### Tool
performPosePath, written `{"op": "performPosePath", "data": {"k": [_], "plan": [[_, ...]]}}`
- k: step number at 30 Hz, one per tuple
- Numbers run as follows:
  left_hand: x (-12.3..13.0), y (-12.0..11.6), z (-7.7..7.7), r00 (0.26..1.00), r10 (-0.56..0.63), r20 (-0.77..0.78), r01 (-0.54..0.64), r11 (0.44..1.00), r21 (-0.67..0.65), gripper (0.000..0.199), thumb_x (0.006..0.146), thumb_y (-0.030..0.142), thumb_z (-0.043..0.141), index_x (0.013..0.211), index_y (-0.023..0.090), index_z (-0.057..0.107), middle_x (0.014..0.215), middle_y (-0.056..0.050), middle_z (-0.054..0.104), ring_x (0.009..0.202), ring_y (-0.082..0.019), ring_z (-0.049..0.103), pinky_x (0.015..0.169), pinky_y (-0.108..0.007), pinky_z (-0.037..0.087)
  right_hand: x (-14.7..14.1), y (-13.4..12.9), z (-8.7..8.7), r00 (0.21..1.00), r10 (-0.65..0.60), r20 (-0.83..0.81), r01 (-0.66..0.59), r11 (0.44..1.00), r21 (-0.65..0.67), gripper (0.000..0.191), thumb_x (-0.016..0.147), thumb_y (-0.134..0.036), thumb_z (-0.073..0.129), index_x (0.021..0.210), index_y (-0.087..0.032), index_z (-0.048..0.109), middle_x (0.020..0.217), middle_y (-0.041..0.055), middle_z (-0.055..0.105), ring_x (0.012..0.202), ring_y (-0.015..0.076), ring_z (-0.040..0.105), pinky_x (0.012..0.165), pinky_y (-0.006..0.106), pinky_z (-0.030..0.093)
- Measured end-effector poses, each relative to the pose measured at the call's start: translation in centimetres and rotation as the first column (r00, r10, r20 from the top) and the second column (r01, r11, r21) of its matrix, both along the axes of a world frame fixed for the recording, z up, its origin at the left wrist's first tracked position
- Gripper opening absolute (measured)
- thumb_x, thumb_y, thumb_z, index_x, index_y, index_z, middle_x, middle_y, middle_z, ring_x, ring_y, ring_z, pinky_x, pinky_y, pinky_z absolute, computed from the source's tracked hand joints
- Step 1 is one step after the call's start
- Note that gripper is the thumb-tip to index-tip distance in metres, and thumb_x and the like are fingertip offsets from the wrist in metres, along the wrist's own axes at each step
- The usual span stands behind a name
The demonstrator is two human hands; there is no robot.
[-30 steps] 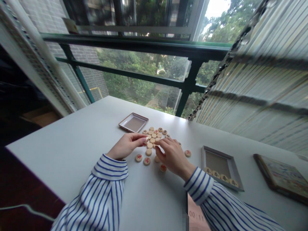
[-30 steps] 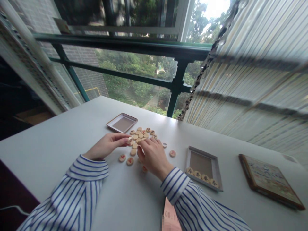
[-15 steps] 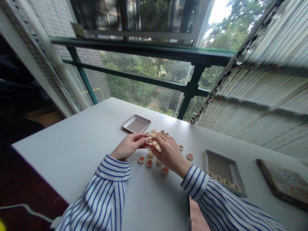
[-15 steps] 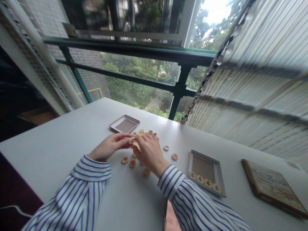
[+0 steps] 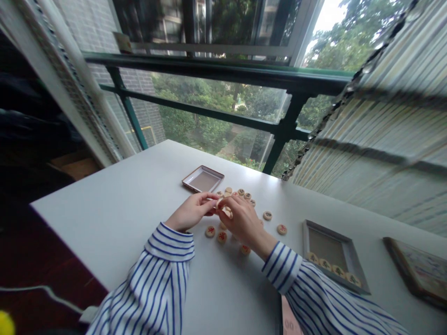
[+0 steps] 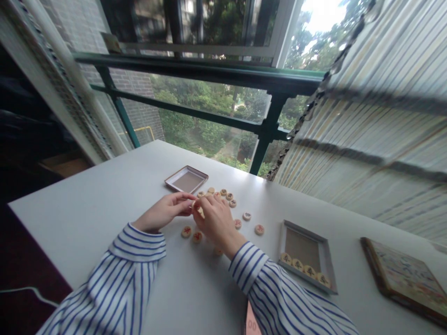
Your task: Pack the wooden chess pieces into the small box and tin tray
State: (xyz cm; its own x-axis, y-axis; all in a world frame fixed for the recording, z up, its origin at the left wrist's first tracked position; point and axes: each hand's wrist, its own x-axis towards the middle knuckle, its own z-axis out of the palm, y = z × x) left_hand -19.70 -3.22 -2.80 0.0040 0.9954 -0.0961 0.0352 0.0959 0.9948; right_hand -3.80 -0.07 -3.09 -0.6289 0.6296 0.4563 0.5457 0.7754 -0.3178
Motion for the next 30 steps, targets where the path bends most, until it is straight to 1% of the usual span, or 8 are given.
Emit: {"op": "performPosePath", "data": {"k": [3,5,8,11,17,24,27,30], "plan": [[-0.7,0.4,-0.7,0.965,0.176,-0.196,-0.169,0.984,0.053,0.027,0.077,0.029,0.05,0.096,0.012,0.055,0.088,-0.009,0.066,0.072,-0.015,0.063,0.071,-0.031,0.049,-0.1,-0.1,-0.2,0.998,0.037,0.046,-0.036,0.999,-0.009,0.01,0.084,-0.027,0.05,0.086,-0.022,0.057,0.09,0.0033,0.061,0.086,0.0165,0.051,0.076,0.029,0.031],[-1.3,0.8,-1.3,0.886,0.302,-0.353,-0.271,0.953,0.134,0.026,0.077,0.029,0.049,0.095,0.013,0.057,0.089,-0.009,0.066,0.073,-0.016,0.063,0.07,-0.031,0.049,-0.2,-0.3,-0.2,0.994,0.076,0.084,-0.075,0.997,-0.008,0.01,0.084,-0.026,0.049,0.087,-0.022,0.058,0.091,0.0024,0.062,0.088,0.0168,0.05,0.076,0.03,0.029],[-1.9,1.1,-2.1,0.784,0.377,-0.492,-0.315,0.926,0.208,0.025,0.076,0.03,0.048,0.094,0.015,0.059,0.091,-0.008,0.066,0.077,-0.017,0.063,0.072,-0.03,0.049,-0.3,-0.5,-0.2,0.98,0.126,0.152,-0.127,0.992,-0.005,0.011,0.085,-0.025,0.049,0.085,-0.022,0.06,0.089,0.0019,0.064,0.086,0.0172,0.048,0.076,0.031,0.026],[-2.2,1.2,-2.3,0.745,0.396,-0.536,-0.327,0.918,0.224,0.026,0.077,0.031,0.047,0.094,0.016,0.059,0.091,-0.008,0.067,0.079,-0.018,0.063,0.073,-0.029,0.049,-0.2,-0.6,-0.3,0.966,0.154,0.205,-0.155,0.988,-0.014,0.013,0.085,-0.027,0.049,0.084,-0.022,0.062,0.086,0.0022,0.065,0.084,0.0176,0.047,0.075,0.033,0.024],[-2.0,1.1,-2.3,0.717,0.381,-0.583,-0.311,0.924,0.222,0.025,0.077,0.03,0.047,0.095,0.017,0.059,0.091,-0.007,0.067,0.082,-0.018,0.063,0.073,-0.027,0.048,-0.1,-0.4,-0.5,0.955,0.176,0.239,-0.177,0.984,-0.017,0.022,0.088,-0.032,0.044,0.083,-0.025,0.064,0.085,0.0009,0.066,0.083,0.0183,0.045,0.076,0.036,0.021],[-1.4,0.7,-1.7,0.689,0.348,-0.636,-0.255,0.938,0.236,0.027,0.078,0.032,0.045,0.095,0.017,0.06,0.09,-0.008,0.067,0.084,-0.019,0.062,0.073,-0.027,0.048,-0.1,-0.3,-0.3,0.95,0.192,0.247,-0.199,0.98,0.002,0.02,0.086,-0.033,0.046,0.081,-0.024,0.064,0.085,0.0024,0.067,0.086,0.0198,0.046,0.077,0.037,0.022],[-1.1,0.5,-1.4,0.665,0.353,-0.659,-0.254,0.936,0.245,0.027,0.078,0.031,0.045,0.096,0.017,0.06,0.091,-0.008,0.067,0.084,-0.019,0.062,0.072,-0.027,0.047,0.3,0.0,0.0,0.962,0.159,0.222,-0.167,0.986,0.015,0.018,0.086,-0.03,0.048,0.083,-0.023,0.064,0.09,0.0037,0.066,0.089,0.02,0.047,0.078,0.036,0.024],[-0.9,0.4,-1.1,0.641,0.36,-0.677,-0.249,0.933,0.26,0.027,0.079,0.03,0.045,0.096,0.017,0.061,0.091,-0.007,0.067,0.082,-0.02,0.062,0.072,-0.028,0.047,1.2,0.5,0.6,0.975,0.074,0.208,-0.082,0.996,0.026,0.018,0.086,-0.025,0.046,0.085,-0.022,0.063,0.089,0.0042,0.066,0.089,0.0193,0.048,0.076,0.034,0.026]]}}
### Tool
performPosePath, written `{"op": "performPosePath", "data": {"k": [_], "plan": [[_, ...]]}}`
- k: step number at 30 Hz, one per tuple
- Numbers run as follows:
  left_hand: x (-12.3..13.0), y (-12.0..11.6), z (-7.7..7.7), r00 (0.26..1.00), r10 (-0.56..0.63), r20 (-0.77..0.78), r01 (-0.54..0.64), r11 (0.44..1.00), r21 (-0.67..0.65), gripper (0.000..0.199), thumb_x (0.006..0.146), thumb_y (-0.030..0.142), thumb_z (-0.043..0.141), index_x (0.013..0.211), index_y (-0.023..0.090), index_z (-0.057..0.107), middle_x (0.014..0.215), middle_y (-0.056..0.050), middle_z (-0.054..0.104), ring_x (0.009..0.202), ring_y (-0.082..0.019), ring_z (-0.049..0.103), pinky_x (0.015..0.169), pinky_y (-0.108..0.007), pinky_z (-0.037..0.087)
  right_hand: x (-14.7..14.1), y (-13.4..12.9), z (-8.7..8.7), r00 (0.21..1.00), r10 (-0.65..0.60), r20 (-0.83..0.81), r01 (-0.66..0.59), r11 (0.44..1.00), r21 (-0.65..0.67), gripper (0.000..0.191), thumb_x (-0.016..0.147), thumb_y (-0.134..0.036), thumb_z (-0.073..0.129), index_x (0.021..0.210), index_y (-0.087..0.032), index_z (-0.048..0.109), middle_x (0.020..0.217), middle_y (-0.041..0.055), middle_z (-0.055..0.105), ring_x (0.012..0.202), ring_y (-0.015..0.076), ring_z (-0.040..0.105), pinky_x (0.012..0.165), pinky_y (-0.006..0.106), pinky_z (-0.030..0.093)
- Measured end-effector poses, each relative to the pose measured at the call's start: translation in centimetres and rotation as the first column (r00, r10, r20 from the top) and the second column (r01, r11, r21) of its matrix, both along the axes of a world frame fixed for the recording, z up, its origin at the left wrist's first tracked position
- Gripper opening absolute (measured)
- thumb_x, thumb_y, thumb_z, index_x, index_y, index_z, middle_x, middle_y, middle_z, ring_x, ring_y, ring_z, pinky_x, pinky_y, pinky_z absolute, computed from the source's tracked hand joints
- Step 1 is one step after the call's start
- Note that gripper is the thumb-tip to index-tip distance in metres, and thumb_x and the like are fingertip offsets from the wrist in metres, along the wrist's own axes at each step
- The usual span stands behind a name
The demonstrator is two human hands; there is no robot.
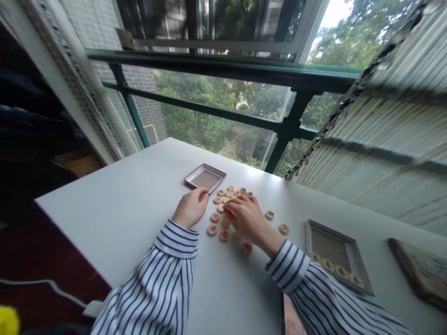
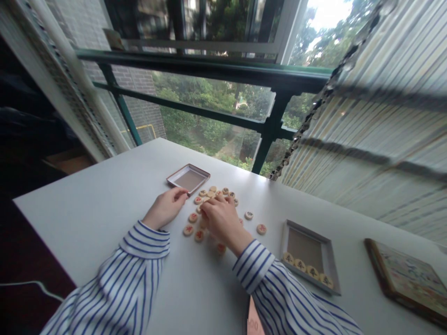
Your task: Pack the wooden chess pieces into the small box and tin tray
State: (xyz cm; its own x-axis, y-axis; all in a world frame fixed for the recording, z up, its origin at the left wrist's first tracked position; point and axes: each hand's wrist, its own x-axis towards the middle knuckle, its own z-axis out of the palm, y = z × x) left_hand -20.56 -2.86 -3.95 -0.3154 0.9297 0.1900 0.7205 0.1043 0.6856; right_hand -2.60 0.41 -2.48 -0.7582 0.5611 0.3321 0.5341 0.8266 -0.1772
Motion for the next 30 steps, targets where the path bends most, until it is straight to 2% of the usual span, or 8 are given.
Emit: {"op": "performPosePath", "data": {"k": [3,7,12,18,23,30], "plan": [[0.2,-0.1,0.2,1.0,0.002,-0.013,-0.002,1.0,0.013,0.027,0.079,0.03,0.044,0.096,0.018,0.062,0.09,-0.007,0.067,0.081,-0.019,0.062,0.073,-0.028,0.046,1.2,0.4,0.7,0.999,-0.025,0.026,0.026,0.999,-0.021,0.016,0.085,-0.022,0.048,0.086,-0.021,0.063,0.084,0.0032,0.066,0.085,0.0182,0.05,0.073,0.033,0.027],[0.4,-0.1,0.4,1.0,-0.005,-0.007,0.005,1.0,0.022,0.027,0.079,0.029,0.044,0.095,0.017,0.062,0.089,-0.006,0.067,0.08,-0.019,0.062,0.074,-0.028,0.046,2.1,0.4,1.3,0.988,0.149,0.046,-0.146,0.987,-0.073,0.016,0.083,-0.018,0.049,0.09,-0.023,0.063,0.092,0.0011,0.066,0.091,0.0175,0.05,0.077,0.032,0.029],[0.5,-0.2,0.4,1.0,-0.014,-0.005,0.014,0.999,0.029,0.027,0.079,0.03,0.044,0.094,0.018,0.062,0.088,-0.006,0.067,0.078,-0.018,0.061,0.073,-0.028,0.046,2.0,0.0,1.3,0.947,0.305,0.1,-0.296,0.951,-0.094,0.015,0.081,-0.016,0.052,0.081,-0.024,0.064,0.091,0.0002,0.066,0.094,0.0176,0.05,0.081,0.033,0.029],[0.5,-0.2,0.3,0.999,-0.035,-0.003,0.035,0.998,0.047,0.028,0.079,0.031,0.043,0.094,0.018,0.062,0.088,-0.005,0.067,0.078,-0.018,0.061,0.073,-0.028,0.046,2.1,0.0,1.2,0.941,0.32,0.114,-0.311,0.947,-0.083,0.012,0.08,-0.018,0.054,0.083,-0.025,0.063,0.088,-0.0017,0.066,0.094,0.0164,0.05,0.081,0.032,0.029],[0.6,-0.2,0.3,1.0,-0.031,0.005,0.031,0.999,0.042,0.028,0.078,0.031,0.044,0.094,0.018,0.063,0.086,-0.005,0.068,0.076,-0.018,0.061,0.071,-0.027,0.046,1.9,0.1,0.9,0.941,0.323,0.102,-0.317,0.946,-0.074,0.011,0.081,-0.024,0.054,0.083,-0.024,0.064,0.084,-0.0005,0.067,0.088,0.0155,0.051,0.078,0.031,0.028],[0.8,-0.2,0.3,0.999,-0.044,0.008,0.044,0.998,0.053,0.027,0.078,0.031,0.045,0.093,0.017,0.063,0.086,-0.005,0.068,0.075,-0.017,0.061,0.07,-0.026,0.047,1.7,0.3,0.8,0.937,0.325,0.132,-0.32,0.946,-0.057,0.011,0.082,-0.024,0.052,0.08,-0.023,0.063,0.081,0.0002,0.066,0.085,0.0156,0.051,0.076,0.032,0.028]]}}
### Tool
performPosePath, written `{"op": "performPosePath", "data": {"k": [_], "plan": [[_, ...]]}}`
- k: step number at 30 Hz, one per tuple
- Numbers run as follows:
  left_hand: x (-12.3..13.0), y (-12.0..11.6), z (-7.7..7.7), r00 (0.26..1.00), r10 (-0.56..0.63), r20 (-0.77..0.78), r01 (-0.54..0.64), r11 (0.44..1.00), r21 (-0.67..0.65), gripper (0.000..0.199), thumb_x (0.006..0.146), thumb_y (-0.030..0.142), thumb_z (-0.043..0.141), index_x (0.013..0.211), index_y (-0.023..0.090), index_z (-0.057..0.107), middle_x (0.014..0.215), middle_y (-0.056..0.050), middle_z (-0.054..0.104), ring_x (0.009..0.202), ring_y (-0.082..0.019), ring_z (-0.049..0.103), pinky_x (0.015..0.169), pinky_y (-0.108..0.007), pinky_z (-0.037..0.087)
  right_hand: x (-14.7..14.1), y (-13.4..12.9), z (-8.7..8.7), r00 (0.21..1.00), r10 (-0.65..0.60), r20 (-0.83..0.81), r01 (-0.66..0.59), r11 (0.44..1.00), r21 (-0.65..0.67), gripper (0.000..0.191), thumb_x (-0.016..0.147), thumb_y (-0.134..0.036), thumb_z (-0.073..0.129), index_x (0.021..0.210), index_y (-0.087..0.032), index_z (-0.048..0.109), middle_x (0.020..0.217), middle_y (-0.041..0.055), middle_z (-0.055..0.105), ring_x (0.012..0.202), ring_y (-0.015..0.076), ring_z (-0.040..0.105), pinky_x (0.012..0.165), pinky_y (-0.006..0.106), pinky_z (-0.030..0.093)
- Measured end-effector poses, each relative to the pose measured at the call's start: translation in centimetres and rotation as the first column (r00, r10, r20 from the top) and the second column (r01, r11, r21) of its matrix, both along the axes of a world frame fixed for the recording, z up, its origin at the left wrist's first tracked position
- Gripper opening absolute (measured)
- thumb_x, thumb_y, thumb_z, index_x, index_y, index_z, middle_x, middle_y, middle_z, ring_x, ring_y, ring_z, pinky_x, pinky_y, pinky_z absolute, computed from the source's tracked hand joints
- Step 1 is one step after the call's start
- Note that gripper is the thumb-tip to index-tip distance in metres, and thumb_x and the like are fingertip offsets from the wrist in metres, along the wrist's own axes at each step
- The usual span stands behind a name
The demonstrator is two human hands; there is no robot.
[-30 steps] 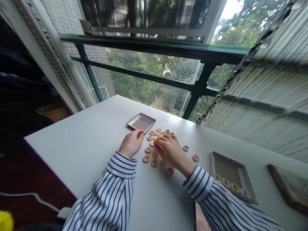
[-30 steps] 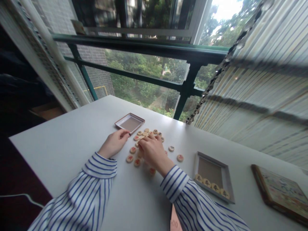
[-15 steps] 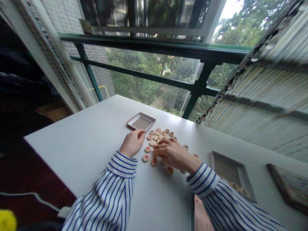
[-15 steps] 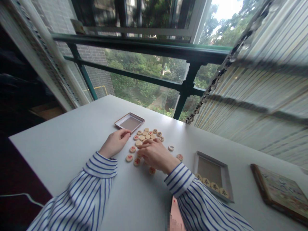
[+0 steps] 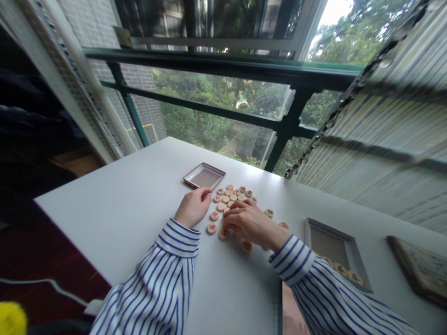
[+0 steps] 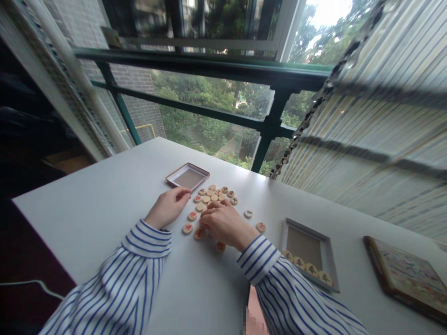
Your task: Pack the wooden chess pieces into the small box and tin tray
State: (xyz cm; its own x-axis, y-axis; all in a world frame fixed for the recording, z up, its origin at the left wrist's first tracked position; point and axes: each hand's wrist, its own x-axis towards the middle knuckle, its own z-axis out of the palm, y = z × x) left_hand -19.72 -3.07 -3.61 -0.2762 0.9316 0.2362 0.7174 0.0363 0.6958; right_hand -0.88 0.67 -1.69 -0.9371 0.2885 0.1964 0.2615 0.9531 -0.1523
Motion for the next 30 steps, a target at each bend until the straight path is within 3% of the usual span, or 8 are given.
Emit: {"op": "performPosePath", "data": {"k": [11,16,19,23,26,30], "plan": [[0.4,0.0,0.3,1.0,-0.007,0.009,0.008,1.0,-0.01,0.027,0.078,0.03,0.046,0.095,0.017,0.063,0.087,-0.005,0.068,0.076,-0.017,0.062,0.073,-0.026,0.047,-0.1,-0.1,0.0,0.999,-0.038,-0.003,0.038,0.999,-0.029,0.006,0.079,-0.021,0.055,0.079,-0.02,0.061,0.079,0.0024,0.062,0.082,0.0154,0.05,0.075,0.029,0.032],[0.5,-0.1,0.4,0.997,-0.047,0.053,0.046,0.998,0.033,0.026,0.078,0.03,0.046,0.094,0.017,0.063,0.084,-0.005,0.068,0.074,-0.017,0.062,0.07,-0.026,0.047,0.1,0.3,0.3,0.982,-0.117,-0.146,0.083,0.971,-0.224,0.01,0.08,-0.021,0.053,0.086,-0.019,0.061,0.082,0.0032,0.062,0.082,0.0148,0.051,0.074,0.028,0.037],[0.8,-0.1,0.5,0.987,-0.121,0.107,0.11,0.989,0.1,0.025,0.078,0.03,0.047,0.095,0.017,0.062,0.087,-0.005,0.067,0.077,-0.016,0.061,0.071,-0.026,0.048,0.1,0.8,0.7,0.939,-0.23,-0.254,0.093,0.883,-0.459,0.012,0.08,-0.026,0.052,0.086,-0.018,0.06,0.082,0.0019,0.062,0.077,0.0126,0.053,0.071,0.027,0.04],[1.6,-0.5,1.0,0.965,-0.231,0.125,0.204,0.959,0.195,0.024,0.077,0.025,0.051,0.097,0.017,0.06,0.09,-0.005,0.066,0.081,-0.015,0.061,0.074,-0.026,0.048,0.2,1.3,0.8,0.846,-0.441,-0.298,0.082,0.661,-0.746,0.021,0.078,-0.035,0.055,0.084,-0.016,0.058,0.078,0.0021,0.061,0.069,0.0116,0.055,0.061,0.025,0.043],[2.2,-0.9,1.4,0.951,-0.294,0.098,0.264,0.934,0.24,0.024,0.075,0.025,0.055,0.097,0.016,0.059,0.092,-0.005,0.065,0.08,-0.014,0.06,0.073,-0.026,0.048,0.3,1.5,0.7,0.799,-0.503,-0.329,-0.008,0.538,-0.843,0.022,0.076,-0.035,0.058,0.085,-0.015,0.057,0.08,0.0023,0.061,0.072,0.0117,0.056,0.064,0.026,0.043],[2.8,-0.9,1.4,0.93,-0.366,0.038,0.336,0.886,0.319,0.028,0.073,0.024,0.06,0.1,0.016,0.057,0.094,-0.005,0.064,0.081,-0.014,0.059,0.075,-0.027,0.048,0.3,1.4,0.8,0.774,-0.539,-0.332,-0.082,0.434,-0.897,0.02,0.074,-0.033,0.06,0.082,-0.015,0.056,0.083,0.0027,0.062,0.075,0.012,0.056,0.068,0.026,0.043]]}}
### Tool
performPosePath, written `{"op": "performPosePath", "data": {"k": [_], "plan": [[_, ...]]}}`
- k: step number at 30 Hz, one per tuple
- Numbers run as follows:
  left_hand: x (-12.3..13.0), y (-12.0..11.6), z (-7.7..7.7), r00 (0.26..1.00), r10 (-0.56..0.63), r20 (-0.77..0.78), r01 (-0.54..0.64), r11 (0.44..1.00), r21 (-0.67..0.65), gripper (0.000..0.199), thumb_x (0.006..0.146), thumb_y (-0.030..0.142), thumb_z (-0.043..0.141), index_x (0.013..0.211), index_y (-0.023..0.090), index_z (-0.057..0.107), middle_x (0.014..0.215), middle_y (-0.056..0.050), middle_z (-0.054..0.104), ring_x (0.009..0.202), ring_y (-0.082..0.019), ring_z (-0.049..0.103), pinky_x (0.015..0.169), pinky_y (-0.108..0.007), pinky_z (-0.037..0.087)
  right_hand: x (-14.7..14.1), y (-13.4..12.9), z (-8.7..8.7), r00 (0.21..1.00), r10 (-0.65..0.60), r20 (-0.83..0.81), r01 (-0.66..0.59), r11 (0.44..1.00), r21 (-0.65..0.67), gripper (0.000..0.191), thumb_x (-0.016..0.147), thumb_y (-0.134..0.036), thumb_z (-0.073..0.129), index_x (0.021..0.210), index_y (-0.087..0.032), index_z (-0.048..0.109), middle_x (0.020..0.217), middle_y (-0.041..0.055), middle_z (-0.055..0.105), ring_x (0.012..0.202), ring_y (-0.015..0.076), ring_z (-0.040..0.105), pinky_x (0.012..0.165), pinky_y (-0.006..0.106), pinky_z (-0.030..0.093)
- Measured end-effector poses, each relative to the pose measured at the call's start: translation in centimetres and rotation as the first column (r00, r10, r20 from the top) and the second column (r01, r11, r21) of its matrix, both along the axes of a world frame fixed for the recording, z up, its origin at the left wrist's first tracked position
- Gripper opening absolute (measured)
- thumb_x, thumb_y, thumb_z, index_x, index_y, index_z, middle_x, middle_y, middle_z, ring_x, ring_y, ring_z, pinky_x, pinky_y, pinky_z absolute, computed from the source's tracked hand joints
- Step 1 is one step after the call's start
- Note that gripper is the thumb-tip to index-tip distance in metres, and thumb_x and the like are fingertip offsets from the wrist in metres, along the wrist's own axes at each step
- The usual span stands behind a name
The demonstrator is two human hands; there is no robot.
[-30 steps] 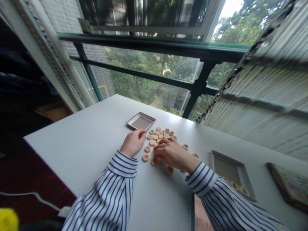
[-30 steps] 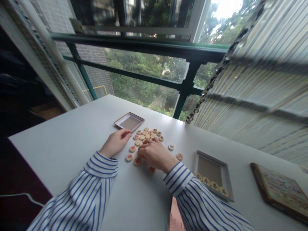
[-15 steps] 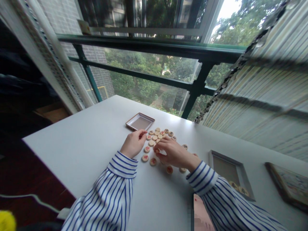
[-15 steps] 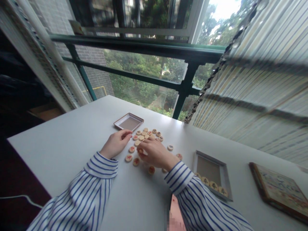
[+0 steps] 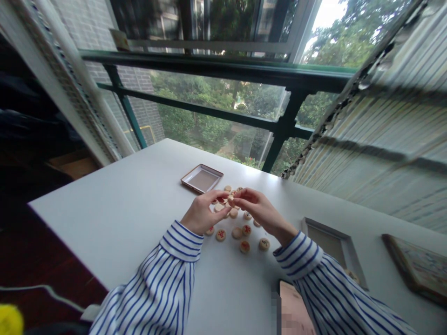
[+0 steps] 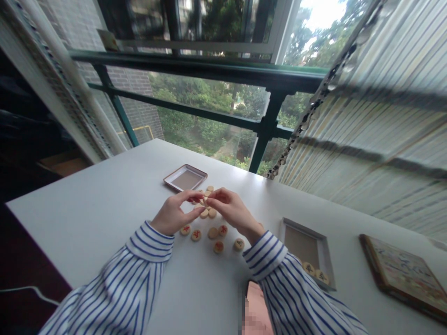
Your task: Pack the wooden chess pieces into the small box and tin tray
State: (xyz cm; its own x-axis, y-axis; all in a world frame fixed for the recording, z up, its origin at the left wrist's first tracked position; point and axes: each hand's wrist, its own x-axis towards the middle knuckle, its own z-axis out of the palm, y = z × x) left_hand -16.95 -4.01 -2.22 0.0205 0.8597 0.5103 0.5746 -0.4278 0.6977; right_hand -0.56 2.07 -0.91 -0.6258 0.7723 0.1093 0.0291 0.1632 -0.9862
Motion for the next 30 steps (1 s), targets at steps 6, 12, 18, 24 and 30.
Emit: {"op": "performPosePath", "data": {"k": [6,12,18,24,30], "plan": [[0.2,0.3,-0.4,0.999,-0.039,-0.034,0.044,0.987,0.154,0.023,0.072,0.019,0.062,0.094,0.016,0.058,0.09,-0.004,0.064,0.078,-0.013,0.06,0.072,-0.026,0.049,-0.2,-0.3,0.2,1.0,0.012,0.013,-0.011,0.999,-0.037,0.02,0.074,-0.034,0.059,0.079,-0.016,0.057,0.079,0.002,0.063,0.07,0.0107,0.055,0.063,0.023,0.04],[0.1,0.2,-0.2,0.995,-0.084,-0.058,0.09,0.99,0.111,0.02,0.074,0.017,0.059,0.094,0.016,0.06,0.089,-0.005,0.064,0.078,-0.013,0.059,0.073,-0.026,0.049,-0.2,-0.3,0.2,0.996,-0.048,0.071,0.049,0.999,-0.009,0.017,0.074,-0.033,0.057,0.078,-0.016,0.057,0.075,0.0011,0.062,0.067,0.0108,0.053,0.061,0.024,0.039],[-0.3,0.4,-0.9,0.983,-0.1,-0.152,0.099,0.995,-0.014,0.019,0.073,0.017,0.057,0.091,0.014,0.061,0.085,-0.005,0.061,0.074,-0.012,0.058,0.065,-0.023,0.05,0.1,0.5,-0.2,0.977,-0.2,0.068,0.2,0.98,0.009,0.019,0.074,-0.033,0.055,0.079,-0.014,0.058,0.076,0.0035,0.064,0.07,0.0121,0.056,0.063,0.025,0.039],[-0.6,0.4,-1.4,0.945,-0.055,-0.322,0.035,0.997,-0.068,0.016,0.073,0.022,0.057,0.086,0.017,0.064,0.083,-0.004,0.059,0.072,-0.013,0.057,0.066,-0.024,0.049,0.3,0.7,-0.4,0.962,-0.261,0.078,0.26,0.965,0.027,0.023,0.073,-0.036,0.056,0.08,-0.014,0.058,0.08,0.0058,0.065,0.071,0.0131,0.057,0.065,0.027,0.04],[-0.9,0.2,-1.5,0.882,-0.039,-0.469,-0.021,0.992,-0.121,0.016,0.071,0.025,0.058,0.085,0.018,0.064,0.084,-0.004,0.063,0.078,-0.016,0.058,0.075,-0.028,0.046,0.1,0.5,-0.5,0.969,-0.24,0.057,0.239,0.971,0.026,0.019,0.073,-0.033,0.057,0.077,-0.015,0.058,0.08,0.005,0.064,0.075,0.0136,0.057,0.07,0.028,0.042]]}}
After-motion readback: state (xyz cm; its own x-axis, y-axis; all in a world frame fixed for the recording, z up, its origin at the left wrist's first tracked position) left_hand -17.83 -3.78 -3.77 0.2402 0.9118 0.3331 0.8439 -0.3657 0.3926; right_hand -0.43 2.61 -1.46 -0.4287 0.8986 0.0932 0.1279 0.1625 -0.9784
